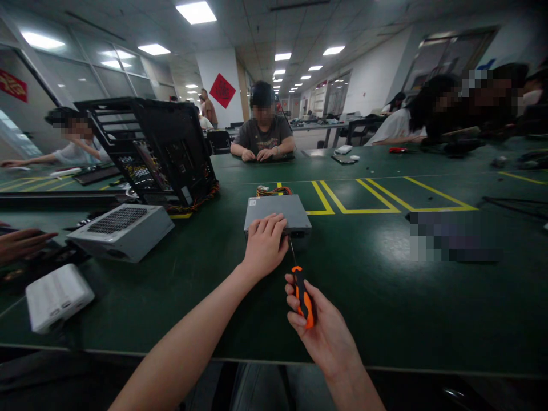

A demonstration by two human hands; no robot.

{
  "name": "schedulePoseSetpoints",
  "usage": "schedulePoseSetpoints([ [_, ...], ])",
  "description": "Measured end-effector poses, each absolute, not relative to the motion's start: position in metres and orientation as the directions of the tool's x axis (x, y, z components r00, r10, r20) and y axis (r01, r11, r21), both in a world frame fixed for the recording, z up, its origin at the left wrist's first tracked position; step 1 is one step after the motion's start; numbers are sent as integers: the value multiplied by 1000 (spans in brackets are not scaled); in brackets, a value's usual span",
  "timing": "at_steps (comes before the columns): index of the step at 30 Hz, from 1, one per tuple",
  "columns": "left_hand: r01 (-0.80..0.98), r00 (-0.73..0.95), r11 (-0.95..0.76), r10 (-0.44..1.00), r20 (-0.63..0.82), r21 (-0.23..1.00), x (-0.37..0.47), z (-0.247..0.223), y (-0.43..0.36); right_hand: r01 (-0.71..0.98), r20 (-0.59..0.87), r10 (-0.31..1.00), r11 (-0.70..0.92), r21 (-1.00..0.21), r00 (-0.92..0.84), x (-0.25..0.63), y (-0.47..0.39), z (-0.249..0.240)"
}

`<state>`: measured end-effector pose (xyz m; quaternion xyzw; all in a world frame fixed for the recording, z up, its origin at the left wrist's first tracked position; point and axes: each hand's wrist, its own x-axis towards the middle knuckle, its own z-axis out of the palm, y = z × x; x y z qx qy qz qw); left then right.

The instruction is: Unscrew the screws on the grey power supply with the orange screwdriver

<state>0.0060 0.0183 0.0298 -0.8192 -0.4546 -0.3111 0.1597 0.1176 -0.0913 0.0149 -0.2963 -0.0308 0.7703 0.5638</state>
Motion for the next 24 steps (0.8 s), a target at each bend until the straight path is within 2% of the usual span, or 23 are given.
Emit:
schedulePoseSetpoints([
  [8, 841, 397, -541, 641, 657, 19, 6, 30, 18, -854, -372, 921, -282, -436, -114, 115, -91, 8],
  [18, 844, 396, -536, 648, 651, 21, 6, 30, 18, -853, -417, 884, -375, -362, -212, 119, -93, 15],
  [24, 842, 396, -538, 646, 653, 22, 6, 30, 19, -859, -377, 913, -313, -406, -155, 116, -93, 11],
])
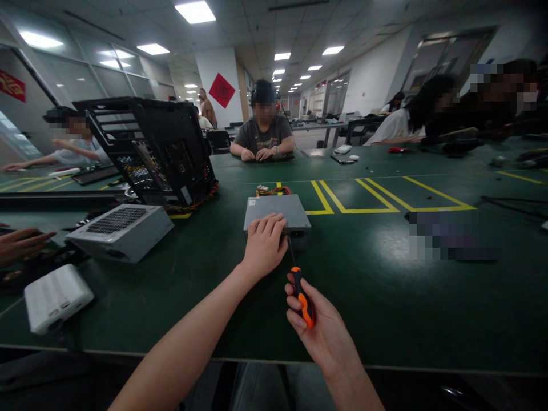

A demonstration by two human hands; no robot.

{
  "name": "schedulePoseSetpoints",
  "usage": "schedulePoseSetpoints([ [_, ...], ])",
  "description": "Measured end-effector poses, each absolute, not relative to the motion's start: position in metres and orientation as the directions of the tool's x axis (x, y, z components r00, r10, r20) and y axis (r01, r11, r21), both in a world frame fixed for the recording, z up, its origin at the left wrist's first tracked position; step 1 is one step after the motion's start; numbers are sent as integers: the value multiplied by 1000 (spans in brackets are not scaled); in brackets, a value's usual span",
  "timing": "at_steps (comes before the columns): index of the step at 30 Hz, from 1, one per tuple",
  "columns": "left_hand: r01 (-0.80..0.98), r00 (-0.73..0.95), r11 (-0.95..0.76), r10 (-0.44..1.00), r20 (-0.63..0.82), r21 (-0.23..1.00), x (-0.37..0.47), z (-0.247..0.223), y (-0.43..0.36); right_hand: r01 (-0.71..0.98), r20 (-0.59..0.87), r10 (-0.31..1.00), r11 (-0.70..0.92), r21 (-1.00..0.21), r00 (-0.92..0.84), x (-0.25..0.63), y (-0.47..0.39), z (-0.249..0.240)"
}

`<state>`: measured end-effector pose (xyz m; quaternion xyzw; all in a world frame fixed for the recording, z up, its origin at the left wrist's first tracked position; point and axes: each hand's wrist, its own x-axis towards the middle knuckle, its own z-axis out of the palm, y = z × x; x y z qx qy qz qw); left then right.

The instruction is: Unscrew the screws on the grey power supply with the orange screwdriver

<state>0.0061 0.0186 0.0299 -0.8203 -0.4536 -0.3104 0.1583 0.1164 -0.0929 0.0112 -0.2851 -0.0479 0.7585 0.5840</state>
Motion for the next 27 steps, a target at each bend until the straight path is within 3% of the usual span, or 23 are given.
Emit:
schedulePoseSetpoints([
  [27, 842, 397, -540, 639, 659, 16, 6, 29, 19, -850, -401, 892, -369, -377, -210, 119, -92, 16],
])
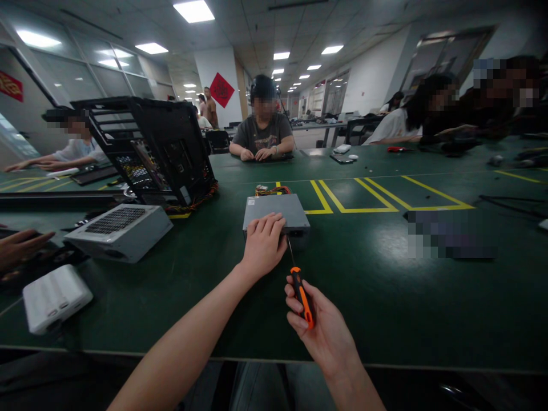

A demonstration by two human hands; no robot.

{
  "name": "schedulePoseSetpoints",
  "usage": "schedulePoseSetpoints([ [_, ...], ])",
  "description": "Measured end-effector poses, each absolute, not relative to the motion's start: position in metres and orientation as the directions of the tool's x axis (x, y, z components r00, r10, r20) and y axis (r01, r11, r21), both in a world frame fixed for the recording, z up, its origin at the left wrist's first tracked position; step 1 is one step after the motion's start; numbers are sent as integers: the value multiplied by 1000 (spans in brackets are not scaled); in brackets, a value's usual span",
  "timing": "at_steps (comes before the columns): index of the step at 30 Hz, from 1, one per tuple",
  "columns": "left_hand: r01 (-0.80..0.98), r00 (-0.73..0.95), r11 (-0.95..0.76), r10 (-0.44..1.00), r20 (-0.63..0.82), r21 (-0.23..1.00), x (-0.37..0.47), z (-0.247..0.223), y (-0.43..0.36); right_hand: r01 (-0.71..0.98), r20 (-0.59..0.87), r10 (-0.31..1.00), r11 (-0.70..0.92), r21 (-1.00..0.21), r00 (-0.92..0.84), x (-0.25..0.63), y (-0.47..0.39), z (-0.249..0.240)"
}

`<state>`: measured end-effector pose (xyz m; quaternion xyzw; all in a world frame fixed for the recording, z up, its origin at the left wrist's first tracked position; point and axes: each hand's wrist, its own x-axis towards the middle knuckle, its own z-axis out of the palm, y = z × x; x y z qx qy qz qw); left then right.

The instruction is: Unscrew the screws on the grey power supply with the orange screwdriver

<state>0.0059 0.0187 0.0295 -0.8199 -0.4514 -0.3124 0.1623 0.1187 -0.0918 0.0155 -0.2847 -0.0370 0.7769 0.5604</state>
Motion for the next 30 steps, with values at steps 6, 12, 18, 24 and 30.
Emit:
schedulePoseSetpoints([
  [6, 842, 396, -539, 643, 656, 21, 6, 29, 19, -852, -399, 893, -366, -376, -208, 118, -89, 13],
  [12, 839, 400, -543, 637, 659, 15, 7, 29, 19, -866, -379, 907, -333, -373, -186, 117, -90, 11],
  [18, 840, 398, -542, 637, 661, 16, 6, 30, 19, -886, -354, 930, -244, -394, -99, 116, -92, 8],
  [24, 842, 399, -539, 641, 655, 14, 6, 30, 18, -859, -438, 881, -357, -368, -178, 116, -90, 14],
  [30, 846, 393, -533, 647, 653, 19, 7, 31, 18, -857, -387, 897, -362, -367, -213, 118, -91, 13],
])
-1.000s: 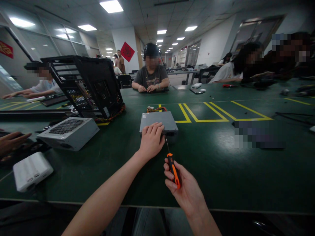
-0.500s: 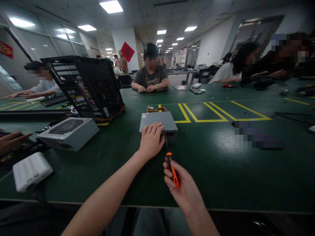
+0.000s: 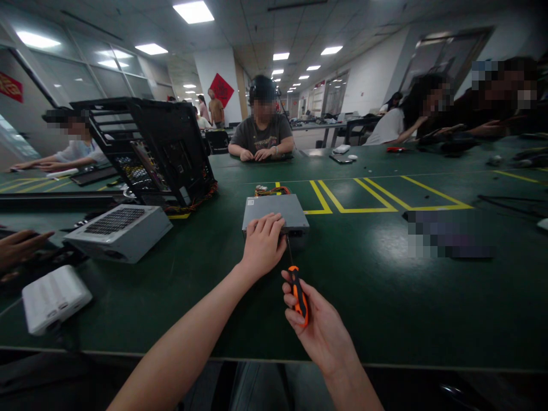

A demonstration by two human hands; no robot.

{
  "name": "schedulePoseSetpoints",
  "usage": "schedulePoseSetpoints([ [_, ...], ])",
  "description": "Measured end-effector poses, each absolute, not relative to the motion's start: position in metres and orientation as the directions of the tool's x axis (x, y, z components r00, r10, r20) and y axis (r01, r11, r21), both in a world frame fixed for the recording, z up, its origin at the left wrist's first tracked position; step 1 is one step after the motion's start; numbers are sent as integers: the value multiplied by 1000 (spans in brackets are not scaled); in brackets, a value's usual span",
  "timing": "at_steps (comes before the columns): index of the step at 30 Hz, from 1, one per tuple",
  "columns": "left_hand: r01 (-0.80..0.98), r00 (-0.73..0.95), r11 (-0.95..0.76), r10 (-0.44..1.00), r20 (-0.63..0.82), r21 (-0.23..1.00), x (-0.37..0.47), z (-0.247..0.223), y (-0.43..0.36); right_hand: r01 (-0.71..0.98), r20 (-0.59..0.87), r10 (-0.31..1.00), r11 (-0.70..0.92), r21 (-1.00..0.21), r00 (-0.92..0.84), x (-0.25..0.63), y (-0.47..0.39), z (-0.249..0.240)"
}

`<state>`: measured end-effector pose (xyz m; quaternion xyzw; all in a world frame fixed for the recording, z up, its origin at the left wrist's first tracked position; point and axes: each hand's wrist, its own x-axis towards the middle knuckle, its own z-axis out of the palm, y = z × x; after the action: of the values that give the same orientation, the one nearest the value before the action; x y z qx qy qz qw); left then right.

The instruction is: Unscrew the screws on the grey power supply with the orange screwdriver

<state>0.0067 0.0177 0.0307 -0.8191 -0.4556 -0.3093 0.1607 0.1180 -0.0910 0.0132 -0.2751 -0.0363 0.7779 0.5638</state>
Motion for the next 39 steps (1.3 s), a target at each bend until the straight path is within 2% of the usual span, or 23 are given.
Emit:
schedulePoseSetpoints([
  [6, 847, 394, -531, 649, 651, 16, 7, 31, 17, -874, -362, 920, -293, -388, -147, 117, -92, 10],
  [12, 847, 396, -531, 646, 653, 12, 7, 30, 18, -855, -458, 865, -386, -348, -204, 118, -92, 16],
  [17, 849, 391, -529, 647, 655, 15, 6, 30, 18, -846, -401, 884, -394, -360, -241, 119, -92, 14],
  [23, 842, 400, -540, 648, 648, 21, 6, 30, 18, -865, -343, 927, -292, -408, -151, 116, -92, 7],
  [31, 844, 397, -536, 644, 654, 14, 6, 30, 18, -852, -408, 881, -393, -347, -240, 118, -91, 14],
  [39, 842, 396, -538, 646, 652, 22, 7, 31, 18, -872, -365, 916, -310, -378, -167, 116, -91, 9],
])
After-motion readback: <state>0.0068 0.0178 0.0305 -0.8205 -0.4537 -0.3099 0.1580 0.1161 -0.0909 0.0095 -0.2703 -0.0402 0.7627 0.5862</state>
